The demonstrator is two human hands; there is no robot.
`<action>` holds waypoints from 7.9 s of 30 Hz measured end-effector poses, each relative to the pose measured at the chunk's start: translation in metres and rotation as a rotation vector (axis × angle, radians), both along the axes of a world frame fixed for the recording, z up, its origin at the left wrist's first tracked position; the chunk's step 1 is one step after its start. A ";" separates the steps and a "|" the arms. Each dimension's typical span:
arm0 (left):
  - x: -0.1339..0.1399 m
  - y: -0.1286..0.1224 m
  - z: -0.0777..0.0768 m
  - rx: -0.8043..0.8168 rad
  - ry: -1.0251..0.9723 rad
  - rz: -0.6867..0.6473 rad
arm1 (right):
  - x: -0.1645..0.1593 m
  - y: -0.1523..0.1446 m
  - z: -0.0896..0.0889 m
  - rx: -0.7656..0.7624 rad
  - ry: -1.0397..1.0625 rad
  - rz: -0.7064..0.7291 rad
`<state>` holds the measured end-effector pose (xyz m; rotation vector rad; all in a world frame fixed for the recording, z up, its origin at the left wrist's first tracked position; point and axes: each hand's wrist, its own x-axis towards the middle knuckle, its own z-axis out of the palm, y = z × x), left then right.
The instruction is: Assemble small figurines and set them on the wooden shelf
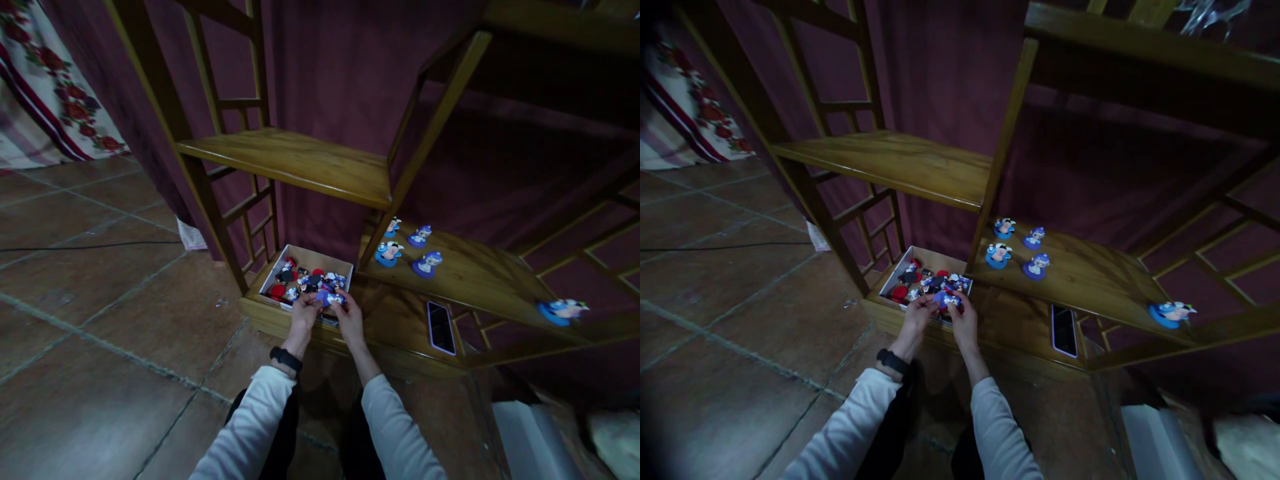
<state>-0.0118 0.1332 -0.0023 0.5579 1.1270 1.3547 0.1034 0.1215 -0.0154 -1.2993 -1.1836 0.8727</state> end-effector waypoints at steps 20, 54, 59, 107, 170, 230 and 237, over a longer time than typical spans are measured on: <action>0.001 -0.004 0.002 0.001 0.019 -0.122 | 0.010 -0.001 -0.002 0.049 -0.242 0.059; -0.004 -0.008 -0.007 0.066 0.076 -0.175 | 0.020 -0.005 -0.003 0.039 -0.336 0.155; 0.002 -0.013 -0.006 0.094 0.046 -0.140 | 0.016 -0.005 -0.005 0.027 -0.324 0.105; 0.024 -0.012 -0.036 0.054 0.136 0.092 | 0.008 -0.005 -0.013 -0.055 -0.439 0.019; 0.034 -0.168 0.025 0.646 1.715 -0.626 | 0.053 -0.150 -0.008 -0.250 0.376 0.054; 0.039 -0.119 -0.036 0.273 0.416 -0.304 | 0.050 -0.139 -0.023 -0.076 0.047 0.035; 0.043 -0.117 -0.040 0.141 0.347 -0.280 | 0.048 -0.136 -0.028 -0.096 -0.159 -0.049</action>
